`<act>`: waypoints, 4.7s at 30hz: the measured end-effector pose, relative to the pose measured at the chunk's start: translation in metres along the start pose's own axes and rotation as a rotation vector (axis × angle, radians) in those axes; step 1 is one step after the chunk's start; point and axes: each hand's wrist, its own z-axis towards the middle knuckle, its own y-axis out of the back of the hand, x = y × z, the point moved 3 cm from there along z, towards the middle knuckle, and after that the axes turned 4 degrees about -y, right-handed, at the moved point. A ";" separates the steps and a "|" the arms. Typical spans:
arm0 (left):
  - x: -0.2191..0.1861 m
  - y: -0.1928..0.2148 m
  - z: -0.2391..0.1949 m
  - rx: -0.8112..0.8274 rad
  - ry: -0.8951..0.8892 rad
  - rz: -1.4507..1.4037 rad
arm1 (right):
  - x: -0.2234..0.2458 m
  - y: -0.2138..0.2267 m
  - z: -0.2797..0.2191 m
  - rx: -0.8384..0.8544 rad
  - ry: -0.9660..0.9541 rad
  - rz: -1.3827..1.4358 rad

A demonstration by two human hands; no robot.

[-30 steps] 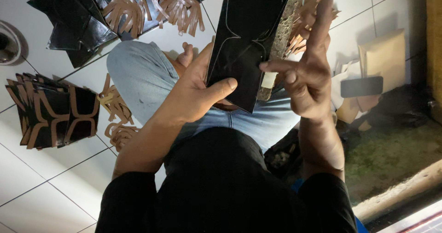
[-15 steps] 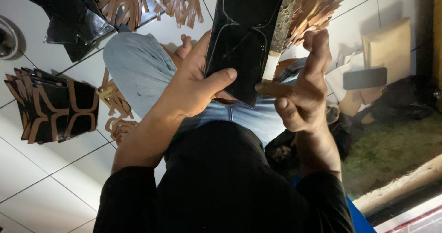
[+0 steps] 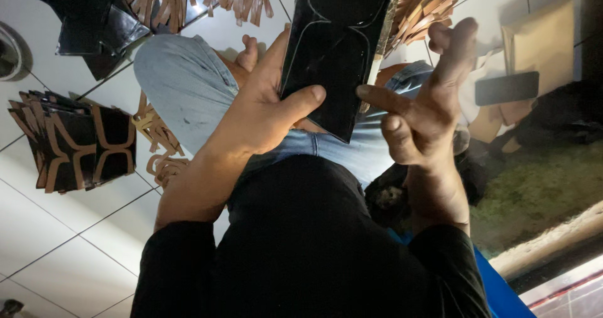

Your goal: The person sits on the floor and repeatedly applies a substance to black leather pieces using a small tool, then places tan U-shaped leather pieces onto them. The person presses the pieces together and stacks the assembled units on the floor.

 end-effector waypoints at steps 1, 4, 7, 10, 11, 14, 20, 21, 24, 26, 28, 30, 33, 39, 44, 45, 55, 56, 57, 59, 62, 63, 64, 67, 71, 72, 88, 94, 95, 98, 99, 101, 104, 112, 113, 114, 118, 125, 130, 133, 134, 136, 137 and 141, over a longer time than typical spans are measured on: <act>-0.001 -0.001 0.001 0.004 -0.012 -0.097 | -0.001 -0.001 0.002 0.003 0.031 -0.030; -0.003 -0.002 0.001 -0.004 -0.023 -0.276 | 0.009 -0.003 0.000 0.039 0.101 -0.072; 0.001 0.000 0.002 -0.028 0.001 -0.295 | 0.021 -0.006 -0.001 0.028 0.187 -0.055; 0.008 0.004 0.002 -0.034 -0.004 -0.418 | 0.026 -0.009 0.000 -0.028 0.309 -0.051; 0.012 0.006 0.002 -0.037 -0.009 -0.439 | 0.027 -0.010 -0.001 -0.050 0.328 -0.014; 0.028 0.009 0.002 -0.067 -0.120 -0.444 | 0.028 -0.015 -0.005 -0.166 0.314 0.182; 0.060 -0.003 0.010 -0.100 -0.244 -0.248 | 0.012 -0.062 -0.009 -0.230 -0.567 1.040; 0.063 -0.005 0.010 -0.035 -0.238 -0.283 | 0.007 -0.068 -0.012 -0.264 -0.739 1.152; 0.056 0.011 0.008 0.125 -0.273 -0.471 | -0.021 -0.057 0.004 -0.348 -0.476 1.464; 0.042 0.034 0.001 0.232 -0.268 -0.716 | -0.044 -0.033 0.014 -0.292 -0.558 1.144; 0.033 0.049 -0.002 0.352 -0.215 -0.897 | -0.057 -0.013 0.027 -0.165 -0.523 1.111; 0.035 0.053 -0.003 0.476 -0.120 -0.967 | -0.060 -0.009 0.036 -0.042 -0.522 1.219; 0.066 0.040 -0.006 0.401 0.151 -0.147 | -0.059 -0.018 0.052 0.164 -0.508 1.218; 0.091 0.034 0.000 0.028 0.177 -0.196 | -0.113 -0.020 0.114 0.132 -0.130 -0.116; 0.078 0.043 0.009 -0.010 0.082 -0.183 | -0.143 -0.024 0.131 0.239 -0.260 -0.365; 0.077 0.043 0.011 -0.014 0.073 -0.185 | -0.142 -0.026 0.133 0.230 -0.228 -0.361; 0.084 0.043 0.017 -0.095 0.089 -0.212 | -0.148 -0.016 0.130 0.164 -0.037 -0.450; 0.084 0.043 0.018 -0.096 0.094 -0.236 | -0.148 -0.017 0.130 0.183 -0.058 -0.460; 0.084 0.043 0.019 -0.094 0.098 -0.258 | -0.147 -0.015 0.131 0.201 -0.077 -0.473; 0.082 0.043 0.022 -0.099 0.069 -0.199 | -0.150 -0.018 0.134 0.262 -0.242 -0.396; 0.076 0.040 0.025 -0.089 0.036 -0.182 | -0.139 -0.012 0.132 0.237 -0.226 -0.098; 0.074 0.039 0.024 -0.087 0.029 -0.190 | -0.140 -0.010 0.129 0.139 -0.351 0.041; 0.070 0.038 0.025 -0.070 0.003 -0.184 | -0.141 -0.008 0.124 0.042 -0.475 0.179; 0.057 0.036 0.026 -0.011 -0.061 -0.163 | -0.140 -0.011 0.113 0.040 -0.518 0.005; 0.041 0.032 0.024 0.052 -0.086 -0.180 | -0.127 -0.010 0.105 -0.004 -0.302 0.167; 0.039 0.031 0.020 0.059 -0.080 -0.191 | -0.120 -0.010 0.100 -0.032 -0.294 0.386; 0.019 0.007 0.001 0.201 -0.163 -0.116 | -0.033 -0.001 0.059 -0.041 -0.264 0.250; 0.018 0.005 -0.001 0.206 -0.173 -0.114 | -0.036 -0.001 0.042 -0.013 -0.217 0.195; 0.019 0.005 -0.001 0.207 -0.172 -0.115 | -0.036 -0.001 0.040 -0.015 -0.202 0.194; 0.020 0.004 -0.001 0.216 -0.194 -0.112 | -0.034 -0.002 0.033 -0.011 -0.146 0.145; 0.020 0.003 -0.001 0.220 -0.205 -0.111 | -0.033 -0.003 0.030 -0.010 -0.132 0.122; 0.021 0.002 -0.002 0.212 -0.168 -0.127 | -0.029 -0.004 0.025 -0.017 -0.130 0.084; 0.020 0.002 -0.003 0.206 -0.158 -0.137 | -0.024 -0.005 0.018 -0.021 -0.141 0.040; 0.018 -0.001 -0.005 0.180 -0.153 -0.198 | -0.005 -0.007 0.008 -0.003 -0.099 -0.042; 0.019 -0.002 -0.006 0.179 -0.153 -0.184 | -0.003 -0.009 0.008 -0.003 -0.073 -0.056; 0.019 -0.002 -0.006 0.178 -0.152 -0.170 | -0.001 -0.010 0.008 -0.003 -0.047 -0.070; 0.020 -0.003 -0.006 0.176 -0.147 -0.162 | 0.004 -0.018 0.009 -0.006 0.070 -0.127; 0.019 -0.001 -0.005 0.173 -0.149 -0.157 | 0.004 -0.018 0.014 -0.011 0.154 -0.141; 0.017 0.004 -0.006 0.138 -0.193 -0.094 | 0.005 -0.014 0.009 0.012 0.121 -0.127; 0.016 0.005 -0.005 0.124 -0.223 -0.086 | 0.007 -0.012 0.004 0.026 0.062 -0.143; 0.016 0.005 -0.004 0.115 -0.216 -0.063 | 0.008 -0.011 0.003 0.027 0.057 -0.150; 0.018 0.006 -0.004 0.100 -0.183 -0.084 | 0.010 -0.010 0.002 0.026 0.065 -0.167; 0.019 0.007 -0.004 0.093 -0.157 -0.129 | 0.011 -0.009 0.002 0.025 0.077 -0.176; 0.021 0.010 -0.006 0.064 -0.129 -0.129 | 0.016 -0.008 0.003 0.019 0.108 -0.183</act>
